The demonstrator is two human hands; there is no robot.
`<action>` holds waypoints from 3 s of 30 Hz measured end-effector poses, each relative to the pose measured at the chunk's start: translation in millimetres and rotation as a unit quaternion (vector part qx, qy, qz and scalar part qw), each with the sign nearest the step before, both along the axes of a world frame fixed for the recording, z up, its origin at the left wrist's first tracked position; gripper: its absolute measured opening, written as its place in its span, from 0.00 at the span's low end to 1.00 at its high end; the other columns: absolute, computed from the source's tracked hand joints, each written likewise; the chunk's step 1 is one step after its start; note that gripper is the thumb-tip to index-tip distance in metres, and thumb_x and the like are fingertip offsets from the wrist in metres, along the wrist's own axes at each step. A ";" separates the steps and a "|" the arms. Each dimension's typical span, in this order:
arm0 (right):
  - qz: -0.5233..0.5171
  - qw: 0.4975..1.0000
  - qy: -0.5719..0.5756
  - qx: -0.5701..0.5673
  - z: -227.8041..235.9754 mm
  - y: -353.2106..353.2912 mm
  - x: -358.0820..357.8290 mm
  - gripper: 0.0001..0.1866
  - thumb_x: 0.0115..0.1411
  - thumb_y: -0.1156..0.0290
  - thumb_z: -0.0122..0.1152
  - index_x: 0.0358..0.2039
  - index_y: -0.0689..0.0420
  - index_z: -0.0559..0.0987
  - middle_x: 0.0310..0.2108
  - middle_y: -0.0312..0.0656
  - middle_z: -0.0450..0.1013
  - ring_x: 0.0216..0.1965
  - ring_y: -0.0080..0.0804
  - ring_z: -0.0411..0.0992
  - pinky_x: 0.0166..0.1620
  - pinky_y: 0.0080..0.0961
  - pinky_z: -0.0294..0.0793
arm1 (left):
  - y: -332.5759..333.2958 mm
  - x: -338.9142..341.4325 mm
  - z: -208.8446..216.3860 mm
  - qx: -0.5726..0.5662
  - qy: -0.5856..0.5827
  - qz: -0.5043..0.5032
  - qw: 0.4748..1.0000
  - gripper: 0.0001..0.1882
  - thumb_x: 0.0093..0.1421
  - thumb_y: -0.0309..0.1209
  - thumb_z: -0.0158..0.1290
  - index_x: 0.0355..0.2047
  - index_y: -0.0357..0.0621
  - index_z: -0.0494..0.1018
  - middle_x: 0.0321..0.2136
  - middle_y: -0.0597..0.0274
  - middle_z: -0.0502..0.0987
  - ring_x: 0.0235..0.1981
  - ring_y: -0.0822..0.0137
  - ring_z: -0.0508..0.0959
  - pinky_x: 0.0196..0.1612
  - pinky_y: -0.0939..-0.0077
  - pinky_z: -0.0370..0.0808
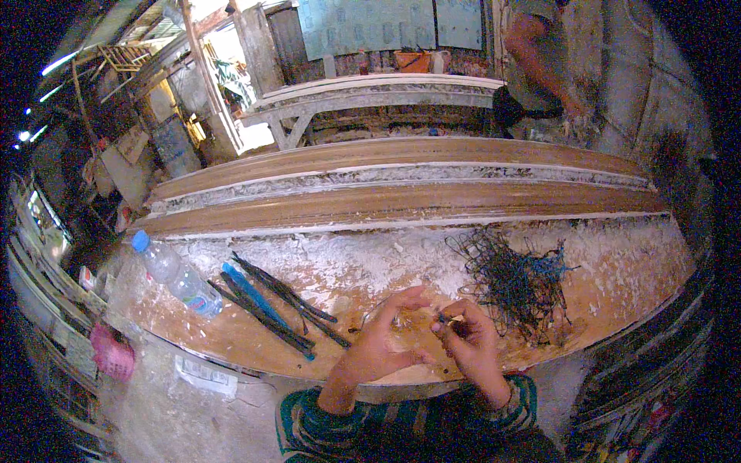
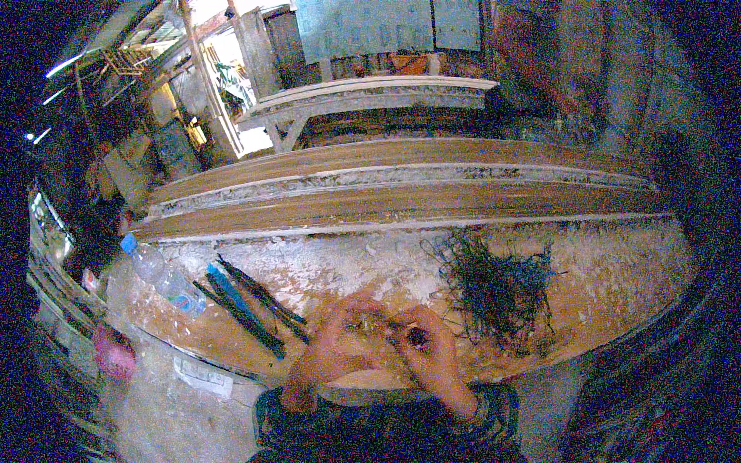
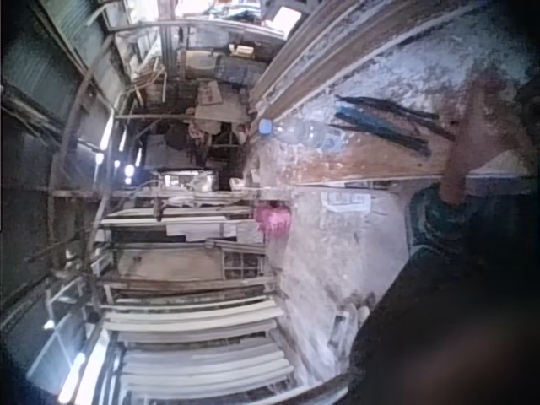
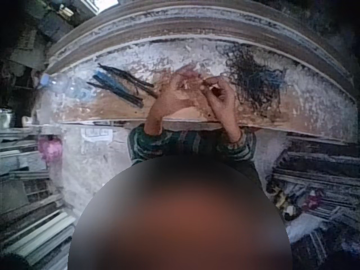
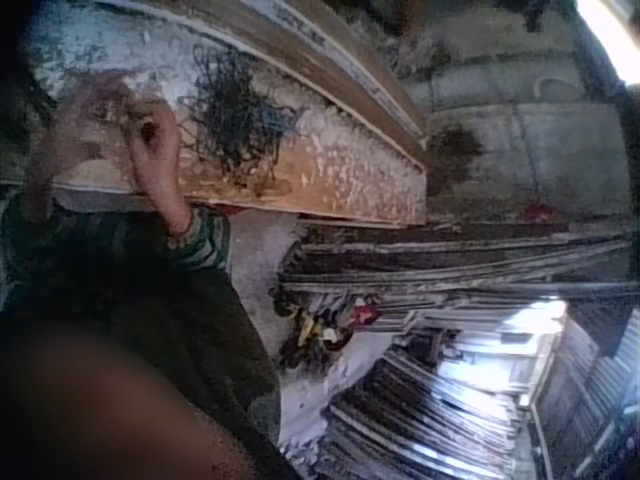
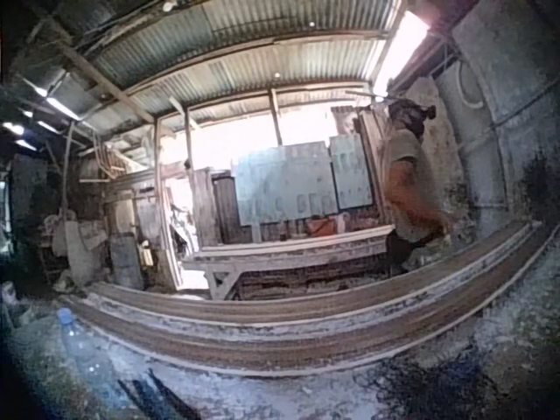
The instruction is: The person strips the outer insulation from several black wires by hand, peeling back the sheath to expose the inner conductors. The stripped wires are placed on the workbench as the person continues with additional pieces.
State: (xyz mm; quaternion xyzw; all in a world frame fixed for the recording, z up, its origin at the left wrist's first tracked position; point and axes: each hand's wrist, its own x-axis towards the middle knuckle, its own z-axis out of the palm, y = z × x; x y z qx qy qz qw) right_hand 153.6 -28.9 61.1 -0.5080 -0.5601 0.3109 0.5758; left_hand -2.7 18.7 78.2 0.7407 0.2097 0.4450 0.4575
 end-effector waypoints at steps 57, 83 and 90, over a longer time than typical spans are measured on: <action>-0.056 0.985 -0.099 0.131 22.8 -6.0 43.8 0.10 0.41 0.79 0.61 0.28 0.56 0.79 0.32 0.41 0.70 0.34 0.31 0.68 0.38 0.24 0.67 | -1.0 -2.4 -17.3 -0.029 -0.035 0.162 0.986 0.10 0.44 0.22 0.58 0.20 0.44 0.65 0.19 0.67 0.68 0.22 0.73 0.68 0.29 0.79 0.67; 0.110 0.985 -0.082 0.100 31.8 -15.4 18.5 0.05 0.44 0.74 0.63 0.20 0.55 0.74 0.23 0.37 0.70 0.29 0.33 0.68 0.36 0.27 0.64 | 9.3 -15.9 0.9 -0.014 0.111 0.103 0.988 0.12 0.38 0.24 0.62 0.16 0.40 0.67 0.19 0.64 0.69 0.22 0.72 0.70 0.27 0.80 0.68; -0.178 0.944 -0.222 0.164 22.1 -2.0 33.9 0.07 0.42 0.77 0.61 0.20 0.56 0.71 0.21 0.38 0.67 0.28 0.34 0.66 0.36 0.28 0.63 | -29.2 8.5 13.6 0.027 0.098 -0.151 0.983 0.13 0.40 0.27 0.62 0.15 0.41 0.66 0.18 0.61 0.68 0.20 0.67 0.70 0.25 0.78 0.66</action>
